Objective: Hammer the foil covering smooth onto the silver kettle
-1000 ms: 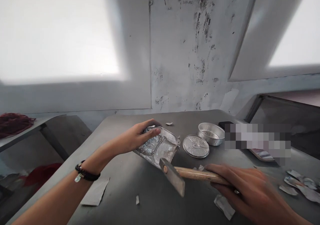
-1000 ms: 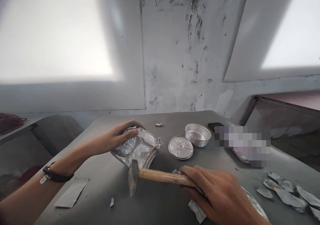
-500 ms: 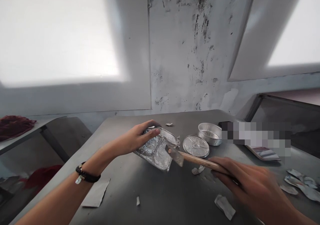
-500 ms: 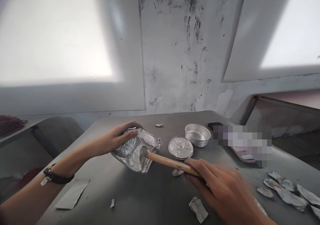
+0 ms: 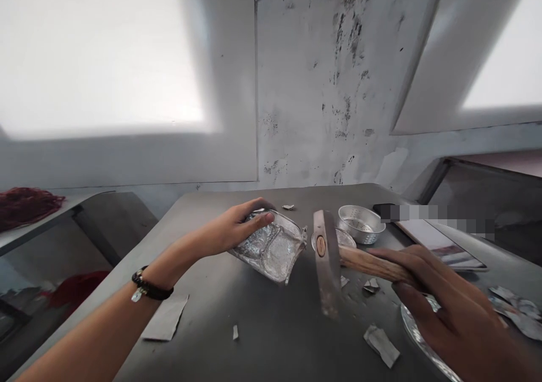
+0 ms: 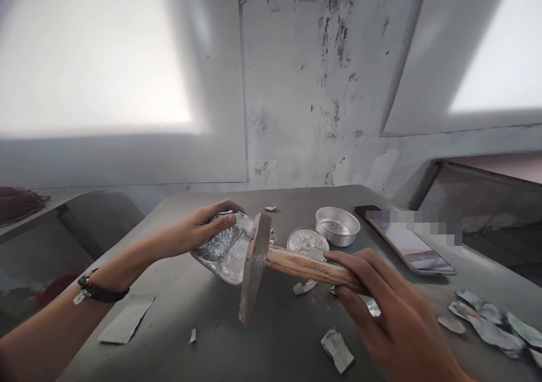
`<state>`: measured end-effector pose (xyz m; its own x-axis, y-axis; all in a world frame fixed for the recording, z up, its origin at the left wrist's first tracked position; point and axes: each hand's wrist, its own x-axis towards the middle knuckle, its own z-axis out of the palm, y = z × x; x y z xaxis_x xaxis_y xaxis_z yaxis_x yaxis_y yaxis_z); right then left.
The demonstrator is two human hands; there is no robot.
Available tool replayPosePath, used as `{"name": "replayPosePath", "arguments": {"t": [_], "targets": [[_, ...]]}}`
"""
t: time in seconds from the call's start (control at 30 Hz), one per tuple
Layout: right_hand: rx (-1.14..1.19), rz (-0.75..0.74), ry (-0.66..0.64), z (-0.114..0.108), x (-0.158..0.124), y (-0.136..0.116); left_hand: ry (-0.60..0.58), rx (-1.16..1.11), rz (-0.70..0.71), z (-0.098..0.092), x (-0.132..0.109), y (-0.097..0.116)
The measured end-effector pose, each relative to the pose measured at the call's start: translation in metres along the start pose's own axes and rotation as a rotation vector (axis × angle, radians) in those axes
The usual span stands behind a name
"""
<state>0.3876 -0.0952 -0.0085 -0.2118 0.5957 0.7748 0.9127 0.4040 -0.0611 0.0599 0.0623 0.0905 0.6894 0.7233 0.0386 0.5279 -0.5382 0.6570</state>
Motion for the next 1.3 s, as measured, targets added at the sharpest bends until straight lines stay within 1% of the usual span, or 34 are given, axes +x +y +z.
{"name": "replayPosePath", "arguments": {"t": [0.07,0.13,0.27,0.33,0.47,0.67,0.77,0.87,1.0,1.1,1.27,1.3], "targets": [[-0.054,0.006,0.080,-0.001,0.002,-0.003,0.003,-0.007,0.001,0.000,0.000,0.000],[-0.089,-0.024,0.104,0.002,0.001,-0.005,0.005,-0.007,0.000,0.001,0.000,0.001],[-0.046,-0.126,0.014,0.010,-0.006,-0.004,0.015,0.004,-0.004,0.001,0.000,0.001],[-0.034,-0.145,-0.011,0.012,-0.008,-0.003,0.015,0.007,-0.003,0.001,0.000,0.002],[-0.053,-0.124,0.005,0.012,-0.011,-0.003,0.016,0.013,-0.012,0.001,0.000,0.002],[-0.052,-0.097,-0.013,0.011,-0.014,-0.002,0.022,0.009,-0.008,0.001,0.000,0.000],[-0.063,-0.114,0.001,0.010,-0.012,-0.003,0.017,0.004,-0.012,0.001,0.001,-0.001],[-0.081,-0.144,-0.016,0.009,-0.011,-0.004,0.015,0.009,-0.018,0.001,0.001,-0.002],[-0.069,-0.108,-0.004,0.010,-0.011,-0.005,0.009,0.003,-0.010,0.001,0.001,-0.002],[-0.056,-0.114,-0.026,0.010,-0.011,-0.004,0.013,0.001,-0.012,0.001,0.001,-0.002],[-0.085,-0.073,0.040,0.006,-0.008,-0.001,0.015,0.018,-0.021,0.000,0.000,-0.001],[-0.095,-0.071,0.038,0.006,-0.007,-0.001,0.011,0.019,-0.020,0.000,0.000,-0.001]]}}
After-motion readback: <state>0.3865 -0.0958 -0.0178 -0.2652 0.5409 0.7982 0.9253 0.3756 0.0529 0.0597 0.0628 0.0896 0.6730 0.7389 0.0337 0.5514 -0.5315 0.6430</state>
